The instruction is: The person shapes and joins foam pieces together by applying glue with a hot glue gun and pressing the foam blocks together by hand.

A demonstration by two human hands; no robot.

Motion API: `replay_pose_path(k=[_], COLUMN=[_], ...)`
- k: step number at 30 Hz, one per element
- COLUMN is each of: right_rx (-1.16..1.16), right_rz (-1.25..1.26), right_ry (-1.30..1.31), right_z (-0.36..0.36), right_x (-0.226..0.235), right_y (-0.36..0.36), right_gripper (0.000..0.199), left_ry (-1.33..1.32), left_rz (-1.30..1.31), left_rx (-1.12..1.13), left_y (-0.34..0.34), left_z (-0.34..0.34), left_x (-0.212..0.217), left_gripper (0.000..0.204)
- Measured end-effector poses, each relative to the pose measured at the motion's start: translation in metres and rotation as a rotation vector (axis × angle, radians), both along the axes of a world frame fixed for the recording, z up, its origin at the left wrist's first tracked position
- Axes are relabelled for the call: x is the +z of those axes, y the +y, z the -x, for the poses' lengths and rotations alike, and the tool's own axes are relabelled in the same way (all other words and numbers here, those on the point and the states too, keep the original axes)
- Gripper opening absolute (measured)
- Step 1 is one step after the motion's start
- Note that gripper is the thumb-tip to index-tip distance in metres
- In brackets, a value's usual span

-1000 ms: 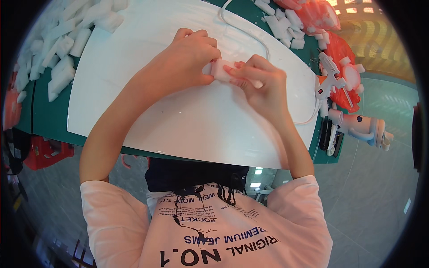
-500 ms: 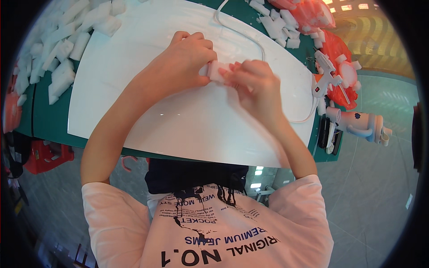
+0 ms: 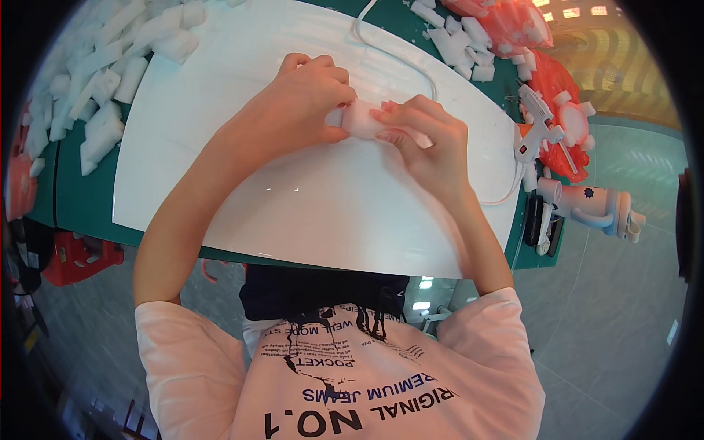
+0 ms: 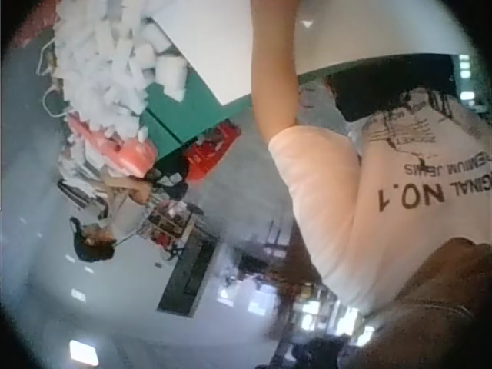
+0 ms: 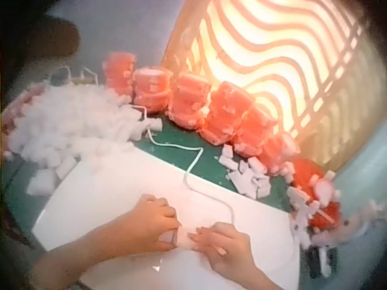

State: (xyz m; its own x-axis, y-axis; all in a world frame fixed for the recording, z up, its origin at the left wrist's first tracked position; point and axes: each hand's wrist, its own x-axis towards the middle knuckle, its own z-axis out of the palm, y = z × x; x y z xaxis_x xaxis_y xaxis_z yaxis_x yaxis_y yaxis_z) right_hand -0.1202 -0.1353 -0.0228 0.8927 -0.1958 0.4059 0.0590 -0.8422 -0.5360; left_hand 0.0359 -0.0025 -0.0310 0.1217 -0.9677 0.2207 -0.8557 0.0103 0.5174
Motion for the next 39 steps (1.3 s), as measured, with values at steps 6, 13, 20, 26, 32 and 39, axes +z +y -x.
replay_pose_path(k=[6,13,20,26,32,39], right_rx=[-0.089,0.019,-0.042,-0.034,-0.075,-0.055], right_rz=[-0.700,-0.012,0.091,-0.556,-0.253,-0.075], right_ry=[-0.007,0.072,-0.099,-0.002,-0.006,0.147], right_z=[0.000,0.017,0.017,0.021,0.028,0.025], right_x=[0.012,0.011,-0.009,-0.004,0.006,0.004], right_y=[-0.014,-0.007,0.000,-0.017,-0.008,-0.009], right_gripper=[0.038,0.032,0.021,0.024,0.021,0.018], left_ry=[-0.027,-0.003,-0.019,0.009,0.050,-0.038], left_rz=[0.005,-0.024,0.000,-0.012,-0.011,0.021], left_rx=[-0.008,-0.016,-0.009,-0.022,-0.029,-0.007], left_y=[0.003,0.003,0.001,0.002,0.003,0.001], left_z=[-0.001,-0.002,-0.001,-0.001,0.000,-0.002], left_x=[-0.002,-0.003,0.000,-0.001,-0.002,0.000], left_gripper=[0.022,0.021,0.022,0.023,0.022,0.021])
